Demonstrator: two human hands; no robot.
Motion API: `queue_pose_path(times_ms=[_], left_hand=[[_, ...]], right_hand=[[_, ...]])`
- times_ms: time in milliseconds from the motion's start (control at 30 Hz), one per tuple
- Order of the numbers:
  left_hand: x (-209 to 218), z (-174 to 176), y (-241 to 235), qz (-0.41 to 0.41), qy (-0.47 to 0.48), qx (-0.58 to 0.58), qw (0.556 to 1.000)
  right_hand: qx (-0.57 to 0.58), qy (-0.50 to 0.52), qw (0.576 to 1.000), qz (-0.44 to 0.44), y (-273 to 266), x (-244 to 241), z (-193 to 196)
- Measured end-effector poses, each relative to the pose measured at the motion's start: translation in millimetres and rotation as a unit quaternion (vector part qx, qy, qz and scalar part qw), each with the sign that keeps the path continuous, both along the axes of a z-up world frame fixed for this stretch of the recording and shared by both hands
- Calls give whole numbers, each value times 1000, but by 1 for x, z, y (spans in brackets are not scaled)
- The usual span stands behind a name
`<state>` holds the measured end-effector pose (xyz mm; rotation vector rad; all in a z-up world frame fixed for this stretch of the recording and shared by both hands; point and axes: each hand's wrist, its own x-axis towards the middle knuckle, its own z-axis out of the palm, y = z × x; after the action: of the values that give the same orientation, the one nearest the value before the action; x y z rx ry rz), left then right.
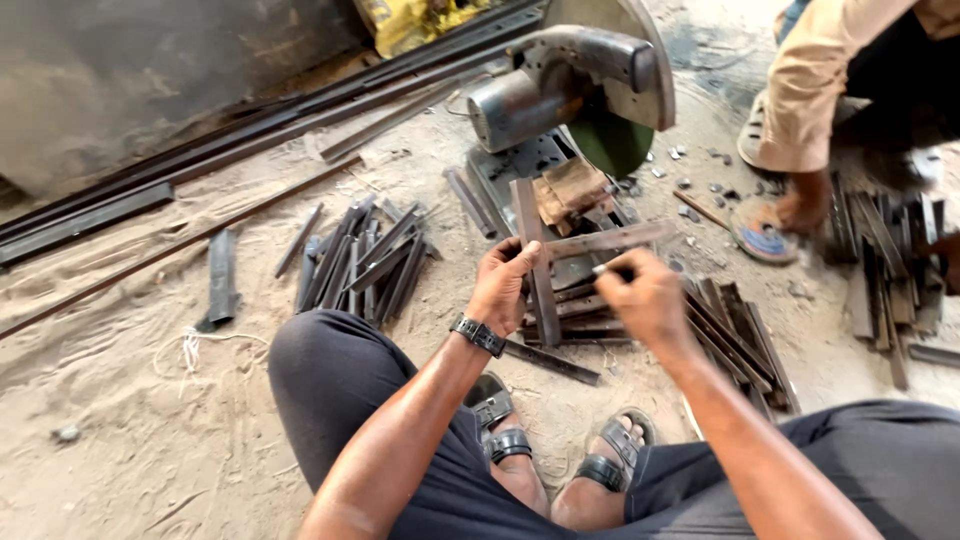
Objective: The person measures and organizes small metal L-shaped strips on a fabrication floor.
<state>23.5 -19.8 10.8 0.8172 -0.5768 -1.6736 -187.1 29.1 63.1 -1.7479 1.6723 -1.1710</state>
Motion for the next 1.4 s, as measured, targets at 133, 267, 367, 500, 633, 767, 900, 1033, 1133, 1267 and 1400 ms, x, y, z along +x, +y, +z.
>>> queue_pose_path(times_ms=[133, 267, 367, 500, 633, 767, 900, 1033, 1133, 1267, 1400], left_hand=[[10, 20, 2, -44, 22, 14, 999], [15, 29, 7, -64, 8, 27, 998], [10, 35, 10, -73, -6, 31, 997], [8, 46, 16, -95, 16, 44, 994], [0, 39, 17, -105, -21, 43, 993], [-3, 3, 12, -118, -7, 46, 992], [-4, 0, 9, -137, -82, 58, 985], [4, 2, -4, -75, -300, 73, 948], [28, -23, -28, 51, -297, 5, 954], [75, 31, -42, 140, -83, 99, 982], [128, 76, -34, 271, 80, 39, 958]], right_hand=[[-149, 48, 987, -26, -16, -54, 17], [-241, 8, 963, -121, -16, -105, 53], [-225, -149, 950, -160, -17, -147, 66], [-174, -310, 910, -212, -8, -161, 80], [-136, 7, 976, -167, 1, -117, 94], [-80, 200, 969, 118, 6, -60, 72], [61, 260, 952, 148, 2, -40, 26], [102, 262, 946, 160, 0, -42, 10], [123, 255, 945, 163, -2, -50, -9], [127, 257, 944, 162, -14, -53, -36], [165, 301, 924, 169, -23, -60, -75]])
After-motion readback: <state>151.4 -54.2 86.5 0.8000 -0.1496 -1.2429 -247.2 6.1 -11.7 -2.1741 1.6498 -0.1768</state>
